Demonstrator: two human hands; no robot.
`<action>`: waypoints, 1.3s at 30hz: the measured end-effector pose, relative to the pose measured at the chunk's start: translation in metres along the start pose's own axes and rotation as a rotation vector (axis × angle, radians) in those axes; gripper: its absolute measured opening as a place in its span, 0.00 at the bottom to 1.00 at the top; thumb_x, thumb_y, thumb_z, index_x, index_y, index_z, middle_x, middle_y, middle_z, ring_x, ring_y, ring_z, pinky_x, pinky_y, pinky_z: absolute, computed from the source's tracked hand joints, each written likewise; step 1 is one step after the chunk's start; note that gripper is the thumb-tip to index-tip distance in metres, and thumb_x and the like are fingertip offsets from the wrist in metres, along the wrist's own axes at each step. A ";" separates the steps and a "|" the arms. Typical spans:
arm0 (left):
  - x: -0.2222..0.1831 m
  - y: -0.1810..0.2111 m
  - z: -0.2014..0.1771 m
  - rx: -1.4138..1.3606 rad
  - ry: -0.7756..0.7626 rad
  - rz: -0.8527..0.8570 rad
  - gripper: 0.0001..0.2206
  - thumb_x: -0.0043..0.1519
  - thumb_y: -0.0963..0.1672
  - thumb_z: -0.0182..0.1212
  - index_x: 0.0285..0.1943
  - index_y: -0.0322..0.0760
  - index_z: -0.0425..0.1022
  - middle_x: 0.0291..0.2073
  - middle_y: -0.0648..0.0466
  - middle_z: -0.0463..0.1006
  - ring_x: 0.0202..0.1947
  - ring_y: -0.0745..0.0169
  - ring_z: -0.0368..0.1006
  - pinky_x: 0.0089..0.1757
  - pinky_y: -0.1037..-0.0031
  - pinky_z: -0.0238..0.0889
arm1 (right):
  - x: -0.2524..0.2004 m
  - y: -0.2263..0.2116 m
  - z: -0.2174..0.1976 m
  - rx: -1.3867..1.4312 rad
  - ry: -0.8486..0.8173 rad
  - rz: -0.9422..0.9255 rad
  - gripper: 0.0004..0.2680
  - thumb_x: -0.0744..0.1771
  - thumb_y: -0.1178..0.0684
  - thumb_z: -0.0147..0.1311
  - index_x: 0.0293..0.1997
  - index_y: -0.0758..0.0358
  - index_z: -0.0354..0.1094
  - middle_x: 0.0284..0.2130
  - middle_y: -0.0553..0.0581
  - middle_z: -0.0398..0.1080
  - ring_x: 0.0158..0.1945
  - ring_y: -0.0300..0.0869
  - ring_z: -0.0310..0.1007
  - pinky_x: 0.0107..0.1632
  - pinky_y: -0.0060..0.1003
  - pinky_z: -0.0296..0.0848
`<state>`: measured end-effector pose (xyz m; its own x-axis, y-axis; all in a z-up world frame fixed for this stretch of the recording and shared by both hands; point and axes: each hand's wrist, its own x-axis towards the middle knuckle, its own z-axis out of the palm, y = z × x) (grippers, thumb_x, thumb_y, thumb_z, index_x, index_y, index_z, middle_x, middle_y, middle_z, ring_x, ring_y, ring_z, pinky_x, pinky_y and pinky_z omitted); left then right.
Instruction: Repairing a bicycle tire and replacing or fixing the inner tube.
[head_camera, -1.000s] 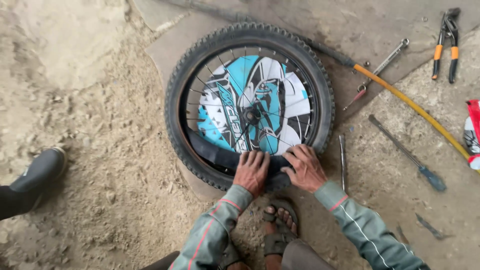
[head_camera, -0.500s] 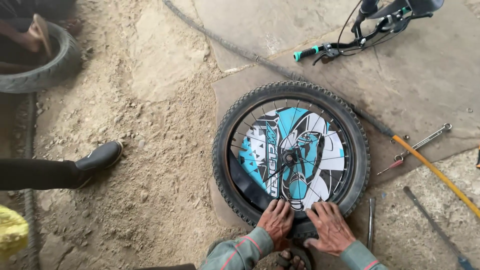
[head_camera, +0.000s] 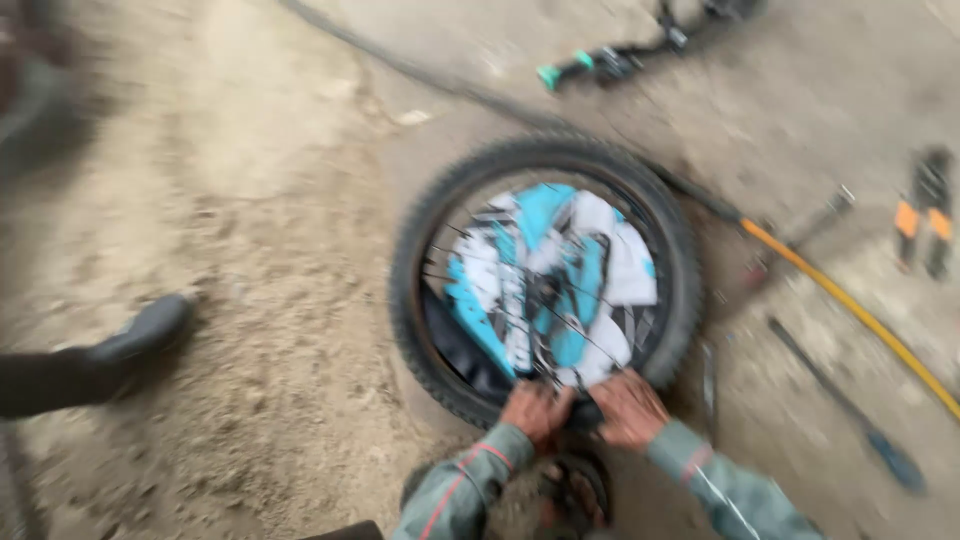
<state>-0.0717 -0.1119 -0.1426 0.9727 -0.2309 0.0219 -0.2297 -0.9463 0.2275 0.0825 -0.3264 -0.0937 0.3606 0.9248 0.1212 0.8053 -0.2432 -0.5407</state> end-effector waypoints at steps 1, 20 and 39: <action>0.014 0.002 -0.033 -0.042 -0.026 0.043 0.34 0.60 0.46 0.70 0.76 0.38 0.61 0.51 0.40 0.74 0.49 0.41 0.71 0.48 0.52 0.62 | 0.002 0.000 0.003 0.004 -0.009 0.065 0.30 0.55 0.40 0.62 0.61 0.63 0.63 0.46 0.66 0.68 0.49 0.62 0.65 0.53 0.58 0.62; 0.038 0.037 -0.143 -0.120 -0.198 -0.137 0.24 0.42 0.43 0.65 0.48 0.26 0.70 0.42 0.38 0.72 0.47 0.41 0.67 0.48 0.58 0.60 | 0.047 -0.048 -0.058 -0.031 -0.421 0.268 0.10 0.53 0.54 0.64 0.29 0.65 0.70 0.23 0.64 0.70 0.33 0.57 0.72 0.46 0.49 0.67; 0.015 0.033 -0.088 -0.140 -0.128 -0.111 0.26 0.46 0.45 0.64 0.52 0.24 0.70 0.39 0.40 0.72 0.42 0.42 0.67 0.45 0.55 0.60 | 0.034 -0.038 -0.025 -0.045 -0.354 0.213 0.12 0.55 0.61 0.59 0.39 0.58 0.74 0.28 0.57 0.72 0.38 0.53 0.74 0.47 0.50 0.65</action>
<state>-0.0619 -0.1270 -0.0488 0.9777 -0.1627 -0.1328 -0.1064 -0.9288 0.3549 0.0755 -0.2934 -0.0478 0.3436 0.8942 -0.2869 0.7528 -0.4449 -0.4851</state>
